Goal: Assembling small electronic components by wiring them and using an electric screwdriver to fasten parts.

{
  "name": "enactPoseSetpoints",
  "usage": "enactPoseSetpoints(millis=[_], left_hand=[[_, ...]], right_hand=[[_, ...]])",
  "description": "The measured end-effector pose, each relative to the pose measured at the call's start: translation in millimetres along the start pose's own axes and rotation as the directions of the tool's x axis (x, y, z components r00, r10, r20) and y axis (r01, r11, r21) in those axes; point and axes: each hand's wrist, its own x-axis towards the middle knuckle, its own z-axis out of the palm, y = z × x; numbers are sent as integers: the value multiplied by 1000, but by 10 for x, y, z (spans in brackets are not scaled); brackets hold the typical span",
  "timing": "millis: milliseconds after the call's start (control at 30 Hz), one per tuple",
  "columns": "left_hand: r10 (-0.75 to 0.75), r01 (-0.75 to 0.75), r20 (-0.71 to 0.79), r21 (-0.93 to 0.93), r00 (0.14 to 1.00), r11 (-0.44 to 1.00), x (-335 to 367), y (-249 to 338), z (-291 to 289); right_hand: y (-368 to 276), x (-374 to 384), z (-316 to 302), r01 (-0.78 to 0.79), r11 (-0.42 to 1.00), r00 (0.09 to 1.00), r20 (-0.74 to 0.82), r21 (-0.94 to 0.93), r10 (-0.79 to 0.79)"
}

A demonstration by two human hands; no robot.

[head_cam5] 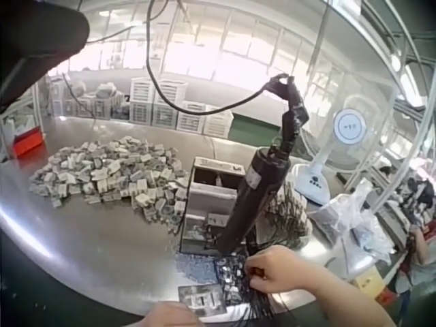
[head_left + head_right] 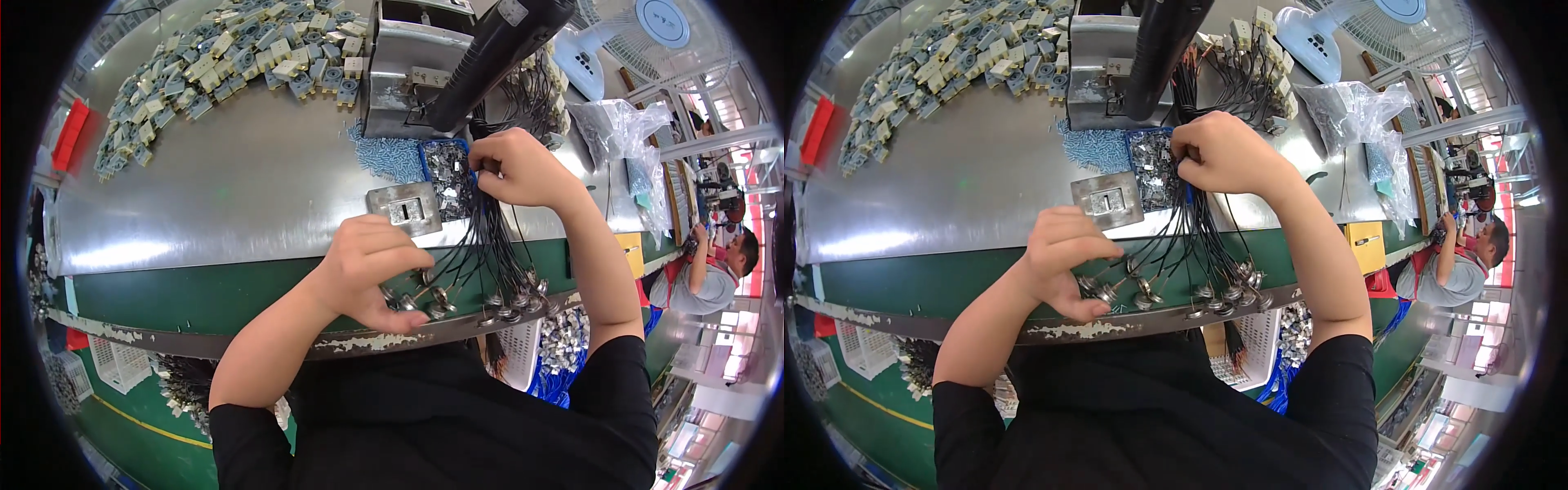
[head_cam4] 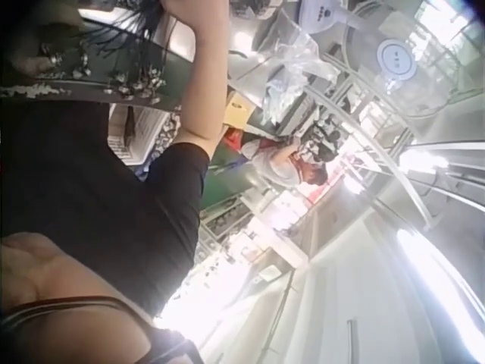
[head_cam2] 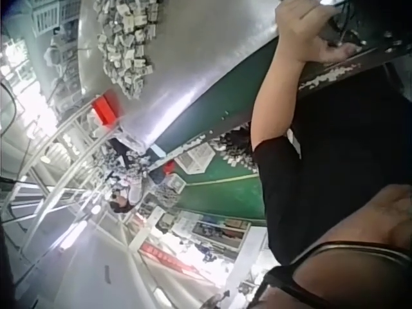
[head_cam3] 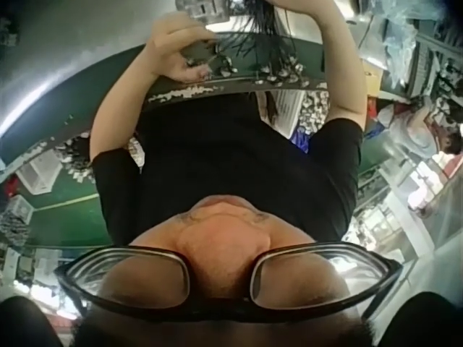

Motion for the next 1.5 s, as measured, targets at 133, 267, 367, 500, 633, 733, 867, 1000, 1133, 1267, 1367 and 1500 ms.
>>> enactPoseSetpoints(millis=[133, 267, 367, 500, 633, 733, 867, 1000, 1133, 1267, 1367, 1500], left_hand=[[-49, 49, 29, -4, 998, 999, -12, 3, -61], [-51, 49, 178, 14, 983, 999, 27, 9, -164], [-82, 63, 342, 68, 936, 996, 83, 100, -157], [-85, 71, 261, 63, 961, 995, 73, 165, 10], [-64, 70, 54, -116, 996, 991, 33, 143, 26], [-132, 122, -54, -157, 990, 980, -7, 141, -29], [-222, 195, -170, -163, 960, 967, -33, 131, -100], [-322, 265, -225, -249, 920, 932, -110, 162, 2], [-15, 40, -189, 131, 982, 991, 68, 142, -81], [246, -219, -21, 390, 969, 894, 231, 281, -227], [112, -28, -352, 233, 929, 972, 183, 168, -221], [-339, 350, -413, -50, 845, 935, 66, 129, -304]], right_hand=[[-44, -3, -36, -128, 987, 991, 40, 98, 125], [3, -7, -23, -23, 991, 997, -66, 134, 32], [51, -34, -56, -41, 986, 990, -128, 163, 63], [32, -55, -111, -166, 947, 975, -95, 276, 199], [-17, -17, -163, -83, 953, 993, -59, 290, 104], [-56, -7, -214, -59, 970, 997, -34, 238, 69], [-211, -10, -182, 81, 996, 997, -8, 30, -81], [-407, 22, -88, 199, 979, 980, -1, 39, -199], [-352, 91, -97, 158, 969, 987, 9, 190, -162], [-395, 136, -69, 70, 977, 997, -55, 200, -60], [-387, 105, -86, 28, 978, 995, -103, 208, -6], [-553, 132, -126, 123, 957, 990, -103, 262, -99]])
